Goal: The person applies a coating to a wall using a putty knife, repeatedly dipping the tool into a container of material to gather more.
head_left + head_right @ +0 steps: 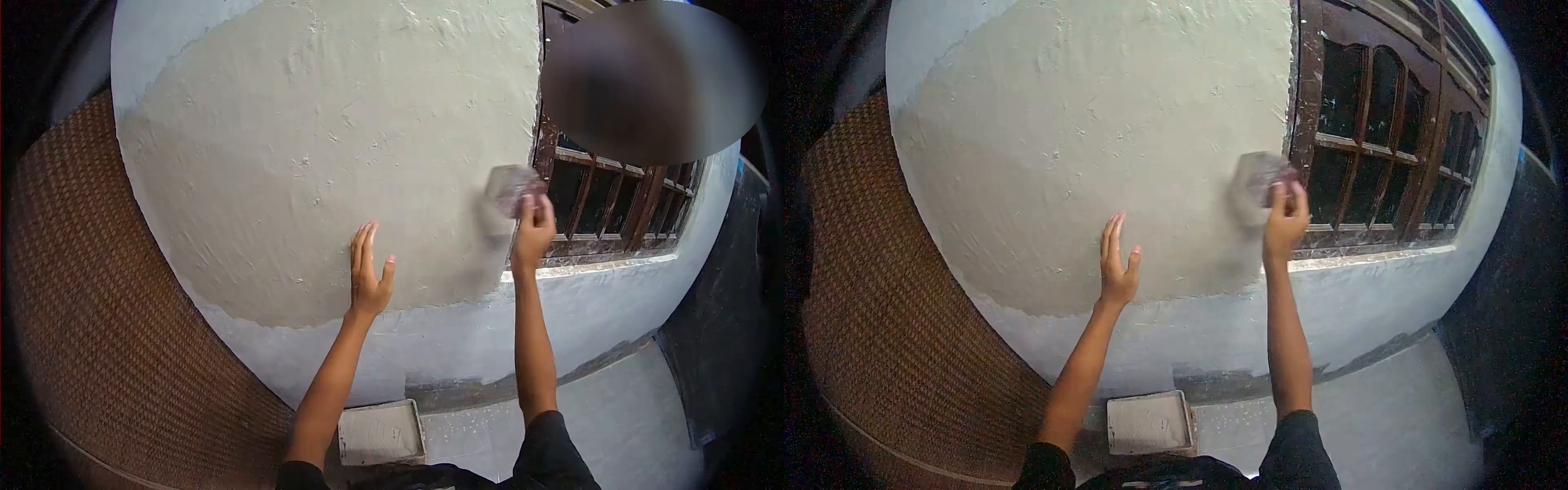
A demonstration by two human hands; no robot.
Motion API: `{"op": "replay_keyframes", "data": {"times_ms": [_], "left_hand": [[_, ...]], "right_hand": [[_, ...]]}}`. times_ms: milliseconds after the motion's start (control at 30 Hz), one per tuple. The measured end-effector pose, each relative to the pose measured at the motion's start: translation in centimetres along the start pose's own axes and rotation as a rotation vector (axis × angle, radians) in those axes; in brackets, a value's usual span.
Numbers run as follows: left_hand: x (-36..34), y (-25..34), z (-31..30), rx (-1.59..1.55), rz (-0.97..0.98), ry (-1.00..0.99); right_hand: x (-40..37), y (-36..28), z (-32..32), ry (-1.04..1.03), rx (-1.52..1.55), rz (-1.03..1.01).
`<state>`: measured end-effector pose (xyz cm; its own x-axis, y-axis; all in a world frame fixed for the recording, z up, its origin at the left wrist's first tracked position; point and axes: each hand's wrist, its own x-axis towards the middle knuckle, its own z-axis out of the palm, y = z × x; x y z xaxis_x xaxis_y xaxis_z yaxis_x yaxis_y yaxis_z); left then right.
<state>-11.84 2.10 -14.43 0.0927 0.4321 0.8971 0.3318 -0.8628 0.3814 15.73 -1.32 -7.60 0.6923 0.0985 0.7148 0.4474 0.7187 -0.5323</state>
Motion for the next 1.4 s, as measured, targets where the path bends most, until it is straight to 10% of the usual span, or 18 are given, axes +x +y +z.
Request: {"op": "replay_keyframes", "data": {"times_ms": [167, 467, 733, 967, 1100, 1333, 1400], "left_hand": [[-0.3, -0.1, 0.4, 0.041, 0.002, -0.007], [-0.8, -0.8, -0.4, 0.070, 0.018, -0.002], [-0.6, -0.2, 0.5, 0.010, 0.008, -0.017], [-1.0, -1.3, -0.1, 0.019, 0.007, -0.009], [-0.9, -1.4, -0.2, 0.028, 0.012, -0.003], [-0.9, -1.0, 0.3, 0.012, 0.017, -0.024], [-1.1, -1.3, 0.1, 0.015, 0.019, -0.022]], "right_hand": [[-6.5, -0.4, 1.2, -0.669, -0.243, -0.277], [0.9, 1.7, -1.2, 0.169, 0.142, 0.035], [-8.4, 1.0, -0.3, -0.596, -0.324, -0.237], [0.7, 2.2, -3.4, 0.125, -0.257, -0.077], [0.2, 2.8, -3.7, 0.122, -0.048, 0.018], [-7.9, 2.6, -1.1, -0.607, -0.324, -0.190], [-6.9, 3.2, -1.1, -0.482, -0.320, -0.186]]}}
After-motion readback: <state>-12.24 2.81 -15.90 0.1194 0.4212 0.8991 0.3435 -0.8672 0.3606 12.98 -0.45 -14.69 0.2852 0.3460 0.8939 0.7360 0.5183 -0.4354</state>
